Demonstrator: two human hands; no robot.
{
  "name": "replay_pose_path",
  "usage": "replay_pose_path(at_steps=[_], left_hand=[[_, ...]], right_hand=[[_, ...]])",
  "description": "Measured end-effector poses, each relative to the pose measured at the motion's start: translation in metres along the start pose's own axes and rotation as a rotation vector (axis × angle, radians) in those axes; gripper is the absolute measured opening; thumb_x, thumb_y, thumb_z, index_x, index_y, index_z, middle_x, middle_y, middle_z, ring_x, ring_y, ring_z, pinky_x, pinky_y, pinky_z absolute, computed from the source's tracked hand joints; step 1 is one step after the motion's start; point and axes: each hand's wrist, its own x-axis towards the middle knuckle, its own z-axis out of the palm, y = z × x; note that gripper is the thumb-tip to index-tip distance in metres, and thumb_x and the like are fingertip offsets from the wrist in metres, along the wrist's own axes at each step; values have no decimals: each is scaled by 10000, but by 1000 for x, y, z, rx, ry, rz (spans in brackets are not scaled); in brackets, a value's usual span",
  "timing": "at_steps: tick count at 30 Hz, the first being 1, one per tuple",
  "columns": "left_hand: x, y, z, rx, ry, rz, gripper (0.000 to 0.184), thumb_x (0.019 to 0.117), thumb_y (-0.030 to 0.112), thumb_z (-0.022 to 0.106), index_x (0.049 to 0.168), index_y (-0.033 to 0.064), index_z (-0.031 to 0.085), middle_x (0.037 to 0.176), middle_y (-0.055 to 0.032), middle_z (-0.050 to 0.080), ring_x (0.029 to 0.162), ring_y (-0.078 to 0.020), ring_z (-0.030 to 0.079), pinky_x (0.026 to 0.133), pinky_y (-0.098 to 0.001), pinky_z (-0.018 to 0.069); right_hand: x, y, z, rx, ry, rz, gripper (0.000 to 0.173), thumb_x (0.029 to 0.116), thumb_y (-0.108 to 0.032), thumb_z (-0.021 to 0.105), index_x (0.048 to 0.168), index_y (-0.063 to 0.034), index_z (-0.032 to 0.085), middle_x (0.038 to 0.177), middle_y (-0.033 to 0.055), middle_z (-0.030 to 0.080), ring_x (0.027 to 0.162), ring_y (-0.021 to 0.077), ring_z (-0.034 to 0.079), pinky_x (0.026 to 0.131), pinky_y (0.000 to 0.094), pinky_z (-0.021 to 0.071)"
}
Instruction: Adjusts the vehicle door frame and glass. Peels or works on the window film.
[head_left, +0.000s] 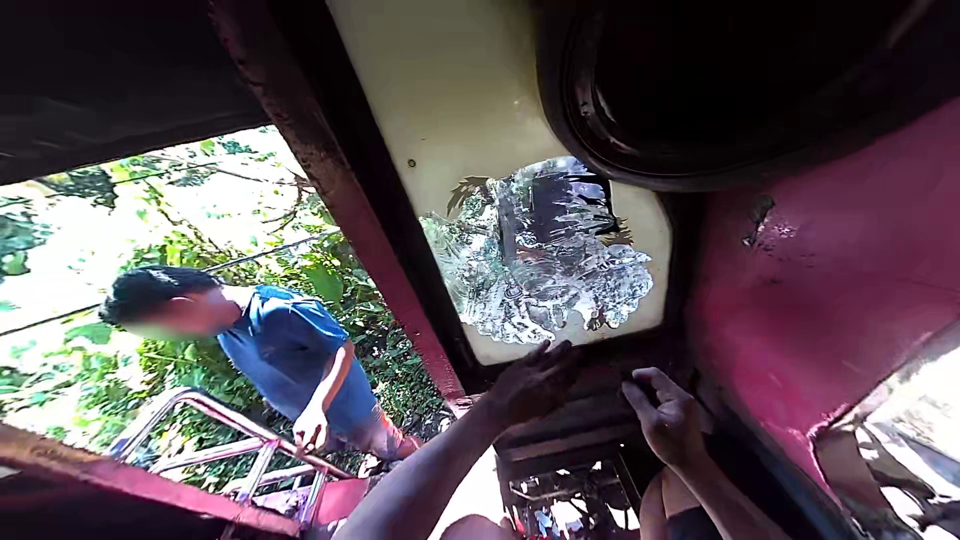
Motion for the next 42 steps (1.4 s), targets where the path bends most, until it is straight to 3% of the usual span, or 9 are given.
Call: replay_pose_path(at_steps=[3,8,12,20,25,31,36,39,42], left_hand=[[-18,4,-20,-125,153,-27,154,936,199,709,905,49,724,956,-111,748,1034,-290,718,1057,-509,489],[0,32,-75,-654,193,-385,273,1029,113,542,1231,-6,682,1085,-148,734,953,-227,729,878,-404,596],[10,41,-82,-896,181,-528,247,999,195,627,1068,-31,698,909,-95,723,756,-111,693,737,-288,591],[-4,42,-78,-967,97,-465,175,977,79,629,1030,-70,704,871,-128,718,783,-125,687,775,-312,575],[-18,41,-75,-807,78,-385,192,972,103,639,1001,-71,716,891,-178,727,822,-237,716,803,-416,582],[-43,38,-75,-764,193,-386,210,975,138,654,984,-59,726,869,-173,729,819,-260,719,794,-454,577],[-66,40,-80,-822,234,-427,211,979,136,653,991,-63,723,849,-161,721,779,-220,703,768,-406,573],[-74,44,-87,-816,133,-444,236,992,171,645,1026,-48,726,900,-169,731,848,-251,714,822,-455,564],[-75,48,-92,-840,104,-413,245,996,177,650,1037,-54,721,911,-173,732,859,-247,714,832,-442,562]], right_hand=[[1,-9,5,162,-13,208,130,941,-96,569,1012,-10,637,750,-23,684,600,21,638,547,207,539],[5,-36,23,358,-134,292,123,912,-67,603,1019,-7,606,755,-3,657,599,77,619,541,256,529],[-4,-50,39,485,-112,201,134,836,-40,706,912,-81,604,706,-74,611,579,11,577,539,190,504],[-22,-39,37,460,-126,128,224,747,-99,845,870,-145,663,729,-103,668,614,-17,608,557,162,523],[-32,-41,37,446,-234,110,308,709,86,763,948,-87,676,792,-84,703,682,-11,653,623,177,568],[-42,-46,35,181,-541,228,55,866,-99,723,847,-65,684,645,-70,639,541,1,601,532,211,536],[-46,-43,26,-170,-665,-4,214,844,0,666,1044,27,740,923,166,727,765,258,690,695,482,564],[-46,-50,18,-24,-650,43,418,818,-44,643,1232,12,628,1068,86,716,909,121,704,779,304,594],[-51,-59,22,167,-622,54,289,902,-230,676,1144,-73,654,982,-59,734,863,-20,694,758,169,588]])
